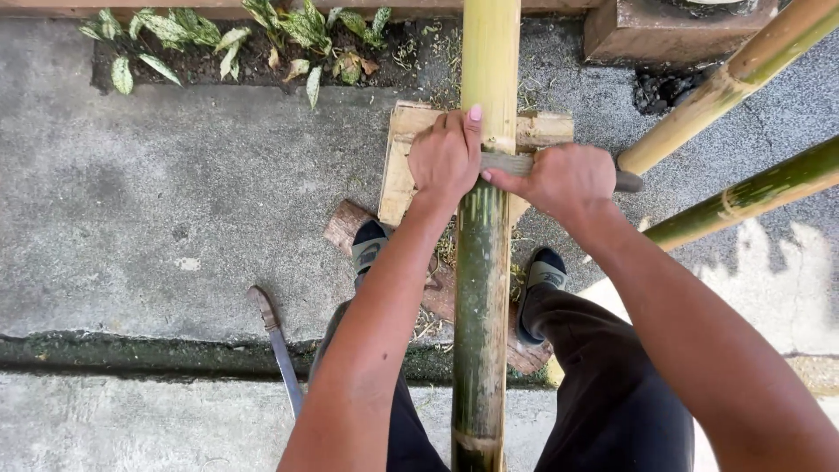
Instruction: Carving and scraping the outer skin of a bamboo pole using a small knife while the pole is secured on a wooden stand.
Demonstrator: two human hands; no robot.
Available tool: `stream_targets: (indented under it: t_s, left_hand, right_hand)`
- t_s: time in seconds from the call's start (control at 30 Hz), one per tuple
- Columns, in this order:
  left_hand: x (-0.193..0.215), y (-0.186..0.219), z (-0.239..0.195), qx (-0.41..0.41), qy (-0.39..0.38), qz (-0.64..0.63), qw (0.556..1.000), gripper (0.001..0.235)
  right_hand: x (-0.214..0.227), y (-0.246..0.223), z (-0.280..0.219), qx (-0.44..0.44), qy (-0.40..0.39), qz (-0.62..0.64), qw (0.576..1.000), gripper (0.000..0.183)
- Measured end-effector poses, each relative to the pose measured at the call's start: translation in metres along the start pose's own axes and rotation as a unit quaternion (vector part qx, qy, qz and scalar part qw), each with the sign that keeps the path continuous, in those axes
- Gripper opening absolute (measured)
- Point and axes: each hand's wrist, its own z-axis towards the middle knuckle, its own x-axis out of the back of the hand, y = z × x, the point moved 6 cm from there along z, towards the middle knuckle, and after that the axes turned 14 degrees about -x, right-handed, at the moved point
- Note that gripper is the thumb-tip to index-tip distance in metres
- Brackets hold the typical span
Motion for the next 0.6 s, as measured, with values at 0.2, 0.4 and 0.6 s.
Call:
stream_targets:
  t_s: [0.2, 0.4, 0.6]
  left_hand:
    - [0.001, -0.003, 0.002, 0.041, 0.002, 0.008, 0.999, 0.055]
    - [-0.006, -0.012, 0.008, 0.024, 0.018, -0.002, 1.0, 0.058]
    - [0.014, 0.0, 0.036, -0.029, -0.046, 0.032, 0.998, 0.062]
  right_hand:
    - [0.01, -0.005, 0.0, -0.003, -0.036, -0.068, 0.997, 0.095]
    - [0.002, -0.007, 0.003, 0.005, 0.008, -0.039, 0.999, 0.095]
    - [-0.019, -0.008, 0.001, -0.033, 0.051, 0.062, 0.996, 0.094]
